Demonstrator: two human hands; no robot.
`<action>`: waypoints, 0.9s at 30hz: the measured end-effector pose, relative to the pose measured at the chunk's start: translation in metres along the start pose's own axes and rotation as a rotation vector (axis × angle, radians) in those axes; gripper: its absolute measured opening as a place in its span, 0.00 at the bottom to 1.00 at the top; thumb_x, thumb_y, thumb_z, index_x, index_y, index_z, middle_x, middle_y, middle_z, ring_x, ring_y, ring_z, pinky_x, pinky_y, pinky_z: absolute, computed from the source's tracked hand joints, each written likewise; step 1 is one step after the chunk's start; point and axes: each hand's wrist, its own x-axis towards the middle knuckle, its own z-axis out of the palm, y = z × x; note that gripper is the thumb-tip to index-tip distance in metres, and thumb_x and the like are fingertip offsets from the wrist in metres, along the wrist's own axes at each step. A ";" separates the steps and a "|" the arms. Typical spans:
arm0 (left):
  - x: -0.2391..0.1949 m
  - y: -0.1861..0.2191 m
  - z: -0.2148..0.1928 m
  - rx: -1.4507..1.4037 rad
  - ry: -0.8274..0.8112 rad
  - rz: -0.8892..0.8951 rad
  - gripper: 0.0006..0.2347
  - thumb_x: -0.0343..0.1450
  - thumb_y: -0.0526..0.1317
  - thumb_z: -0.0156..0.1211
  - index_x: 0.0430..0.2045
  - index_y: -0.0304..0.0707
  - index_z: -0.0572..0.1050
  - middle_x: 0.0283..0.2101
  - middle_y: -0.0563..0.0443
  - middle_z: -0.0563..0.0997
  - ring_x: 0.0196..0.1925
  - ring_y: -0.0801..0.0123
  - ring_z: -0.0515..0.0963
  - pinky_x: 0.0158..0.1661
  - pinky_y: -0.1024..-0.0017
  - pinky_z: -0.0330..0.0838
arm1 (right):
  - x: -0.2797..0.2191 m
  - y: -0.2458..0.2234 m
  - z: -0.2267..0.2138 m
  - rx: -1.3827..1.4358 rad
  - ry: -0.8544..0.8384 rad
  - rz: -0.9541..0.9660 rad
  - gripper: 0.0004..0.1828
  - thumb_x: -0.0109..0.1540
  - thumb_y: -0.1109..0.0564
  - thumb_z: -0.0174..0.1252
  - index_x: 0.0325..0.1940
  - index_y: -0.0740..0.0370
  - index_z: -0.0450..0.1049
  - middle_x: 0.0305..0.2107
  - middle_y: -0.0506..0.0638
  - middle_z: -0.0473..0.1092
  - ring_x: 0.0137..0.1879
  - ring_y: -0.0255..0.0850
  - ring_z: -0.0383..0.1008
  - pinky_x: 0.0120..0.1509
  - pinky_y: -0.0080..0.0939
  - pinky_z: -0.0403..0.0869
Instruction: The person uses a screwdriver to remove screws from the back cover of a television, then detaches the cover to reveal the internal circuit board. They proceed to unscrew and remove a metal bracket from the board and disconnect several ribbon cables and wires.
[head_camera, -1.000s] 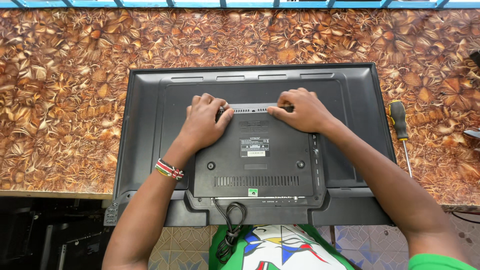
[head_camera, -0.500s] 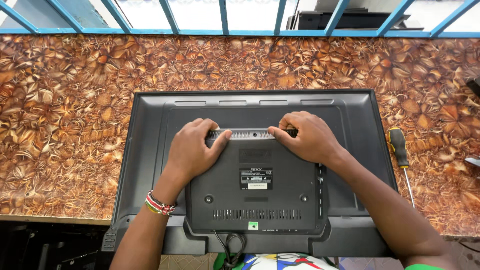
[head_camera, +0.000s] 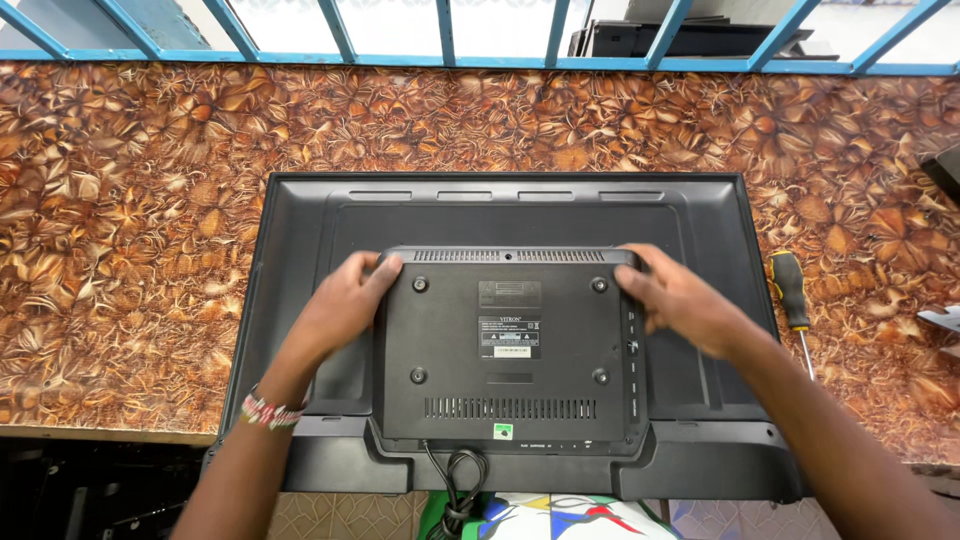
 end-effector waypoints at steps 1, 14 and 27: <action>-0.016 0.002 -0.004 -0.027 -0.049 -0.039 0.25 0.72 0.61 0.52 0.53 0.43 0.77 0.41 0.36 0.85 0.47 0.48 0.82 0.49 0.51 0.74 | -0.014 0.006 0.000 0.096 -0.012 0.094 0.42 0.62 0.37 0.56 0.74 0.60 0.60 0.47 0.66 0.68 0.47 0.51 0.69 0.46 0.51 0.74; -0.070 -0.025 0.007 0.190 -0.232 -0.030 0.24 0.71 0.63 0.45 0.44 0.41 0.61 0.27 0.48 0.71 0.34 0.53 0.74 0.39 0.60 0.62 | -0.043 0.082 0.033 -0.019 0.038 -0.102 0.35 0.60 0.47 0.63 0.65 0.63 0.57 0.26 0.45 0.62 0.27 0.30 0.56 0.26 0.31 0.55; -0.102 -0.015 0.023 -0.071 -0.020 -0.043 0.23 0.70 0.64 0.40 0.41 0.45 0.63 0.32 0.55 0.76 0.39 0.57 0.81 0.38 0.62 0.66 | -0.054 0.051 0.038 -0.180 0.063 -0.007 0.39 0.67 0.38 0.52 0.74 0.65 0.56 0.25 0.47 0.57 0.30 0.36 0.56 0.34 0.38 0.57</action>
